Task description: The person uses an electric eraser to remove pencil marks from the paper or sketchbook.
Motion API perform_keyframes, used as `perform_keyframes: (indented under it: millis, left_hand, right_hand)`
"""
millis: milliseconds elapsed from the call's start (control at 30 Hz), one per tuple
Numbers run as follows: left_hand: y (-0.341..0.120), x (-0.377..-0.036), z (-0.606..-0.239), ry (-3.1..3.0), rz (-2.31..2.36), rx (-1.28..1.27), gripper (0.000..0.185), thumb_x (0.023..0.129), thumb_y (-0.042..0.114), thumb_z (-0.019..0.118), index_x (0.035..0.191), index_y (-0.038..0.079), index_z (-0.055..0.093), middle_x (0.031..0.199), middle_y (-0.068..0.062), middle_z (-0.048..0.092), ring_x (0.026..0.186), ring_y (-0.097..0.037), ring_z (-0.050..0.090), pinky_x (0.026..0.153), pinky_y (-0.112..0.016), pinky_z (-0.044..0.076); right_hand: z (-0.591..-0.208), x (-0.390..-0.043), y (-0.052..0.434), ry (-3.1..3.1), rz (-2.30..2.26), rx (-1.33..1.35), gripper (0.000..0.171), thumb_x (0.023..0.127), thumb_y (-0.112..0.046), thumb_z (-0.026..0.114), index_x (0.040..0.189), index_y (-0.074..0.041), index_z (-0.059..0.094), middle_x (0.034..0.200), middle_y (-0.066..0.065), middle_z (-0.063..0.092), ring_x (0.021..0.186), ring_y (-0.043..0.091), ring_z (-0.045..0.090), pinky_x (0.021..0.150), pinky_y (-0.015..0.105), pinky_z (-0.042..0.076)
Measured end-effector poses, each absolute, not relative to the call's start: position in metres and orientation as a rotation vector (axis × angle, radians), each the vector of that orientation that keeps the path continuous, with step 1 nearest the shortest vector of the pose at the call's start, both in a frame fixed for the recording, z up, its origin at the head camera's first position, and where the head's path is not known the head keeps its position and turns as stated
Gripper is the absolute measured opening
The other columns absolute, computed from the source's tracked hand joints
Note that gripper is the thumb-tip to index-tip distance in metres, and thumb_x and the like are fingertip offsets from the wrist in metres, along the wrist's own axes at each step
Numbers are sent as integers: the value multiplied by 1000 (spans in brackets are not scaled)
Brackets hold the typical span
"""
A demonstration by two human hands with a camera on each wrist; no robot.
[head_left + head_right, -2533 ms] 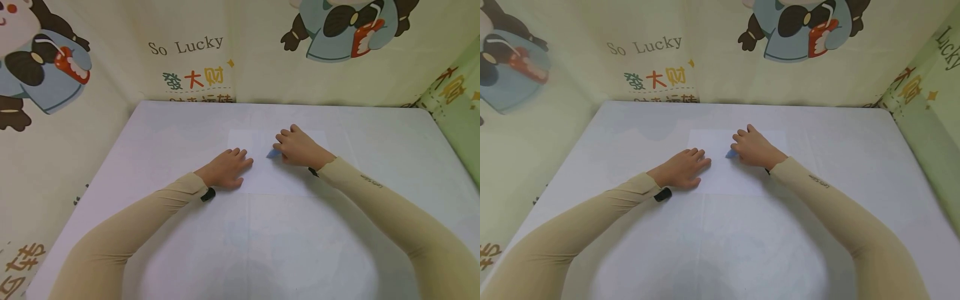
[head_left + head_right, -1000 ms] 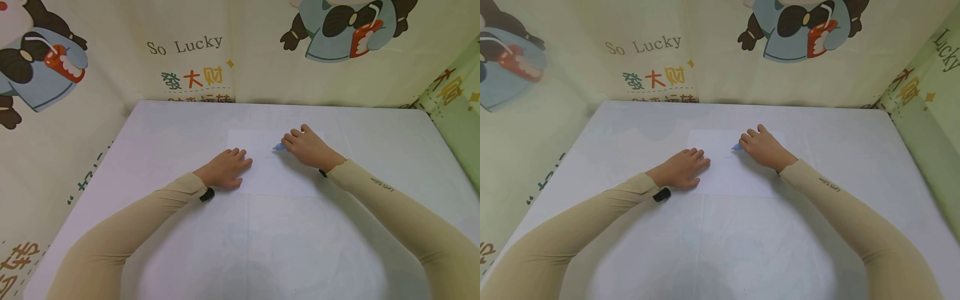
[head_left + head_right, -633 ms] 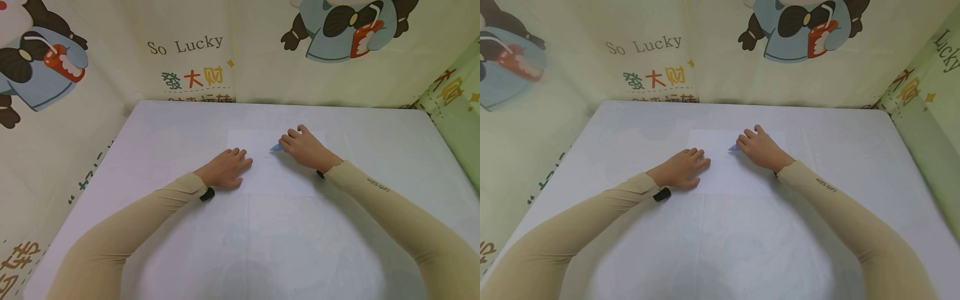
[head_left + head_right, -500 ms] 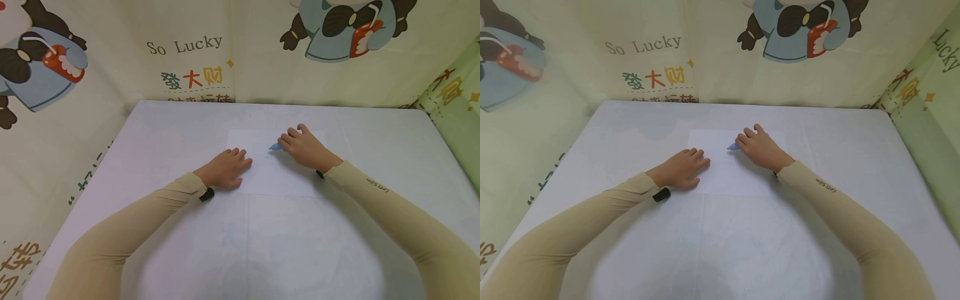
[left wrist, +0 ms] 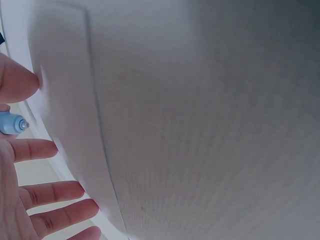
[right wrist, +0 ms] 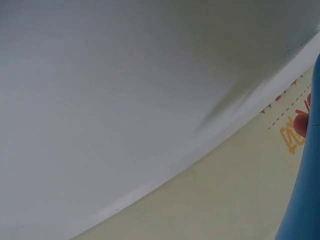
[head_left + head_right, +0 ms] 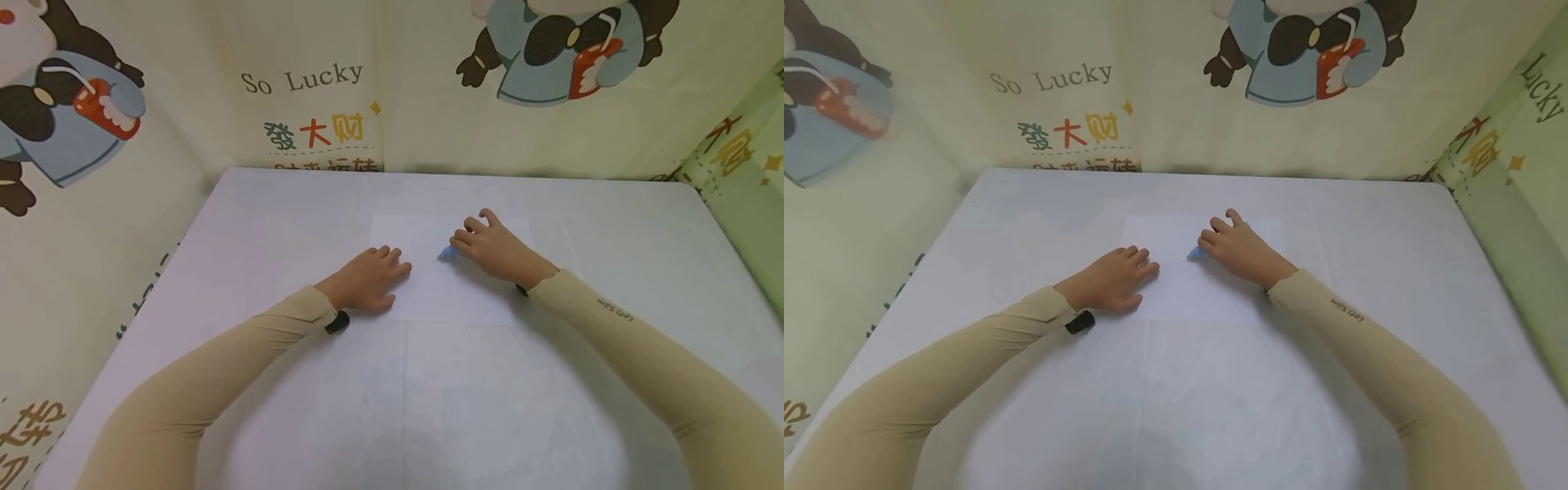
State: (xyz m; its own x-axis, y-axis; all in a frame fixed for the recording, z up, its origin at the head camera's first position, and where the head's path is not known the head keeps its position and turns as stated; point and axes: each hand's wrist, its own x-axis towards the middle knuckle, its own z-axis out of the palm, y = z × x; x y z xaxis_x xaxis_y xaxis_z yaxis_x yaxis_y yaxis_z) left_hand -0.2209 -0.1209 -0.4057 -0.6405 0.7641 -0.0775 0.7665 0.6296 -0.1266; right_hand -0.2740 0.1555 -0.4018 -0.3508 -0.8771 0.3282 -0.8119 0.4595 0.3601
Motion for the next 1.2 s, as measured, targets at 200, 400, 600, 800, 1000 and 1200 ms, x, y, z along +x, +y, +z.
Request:
perform_keyframes:
  millis: [200, 400, 600, 800, 1000, 1200]
  left_hand:
    - [-122, -221, -408, 2823, -237, 1329, 48, 82, 34, 52, 124, 11, 47, 115, -12, 52, 96, -25, 50, 83, -38, 46]
    - [-123, -223, -410, 2829, -220, 1333, 48, 82, 33, 52, 124, 11, 48, 116, -12, 51, 97, -25, 50, 84, -38, 45]
    - [-123, -223, -409, 2825, -230, 1327, 48, 83, 34, 52, 125, 12, 47, 116, -11, 51, 97, -25, 50, 84, -38, 45]
    - [-123, -221, -406, 2821, -235, 1327, 48, 83, 33, 52, 125, 11, 47, 118, -13, 51, 97, -26, 50, 84, -39, 45]
    - [-123, -220, -406, 2815, -235, 1339, 49, 84, 34, 52, 126, 11, 47, 118, -14, 51, 97, -27, 50, 84, -40, 45]
    - [-124, -222, -408, 2820, -233, 1343, 48, 84, 33, 52, 126, 11, 47, 118, -14, 51, 96, -26, 50, 84, -40, 45]
  right_hand:
    - [-403, -273, 154, -2231, -181, 1427, 27, 76, -9, 75, 98, -6, 60, 88, 3, 61, 87, 23, 51, 87, 48, 39]
    - [-402, -273, 154, -2229, -188, 1428, 26, 76, -8, 75, 97, -6, 60, 88, 3, 61, 87, 23, 51, 87, 47, 39]
    - [-401, -273, 154, -2230, -179, 1426, 19, 79, -1, 69, 96, -6, 60, 87, 3, 62, 85, 23, 50, 85, 47, 39]
    - [-403, -274, 153, -2237, -168, 1418, 19, 80, 3, 67, 95, -5, 60, 86, 4, 61, 83, 22, 49, 84, 47, 38]
    - [-404, -273, 154, -2235, -166, 1406, 19, 79, 5, 66, 94, -5, 60, 85, 3, 61, 82, 22, 49, 84, 47, 39]
    - [-403, -273, 153, -2252, -176, 1423, 18, 81, 5, 63, 95, -6, 60, 87, 4, 62, 83, 23, 49, 85, 47, 38]
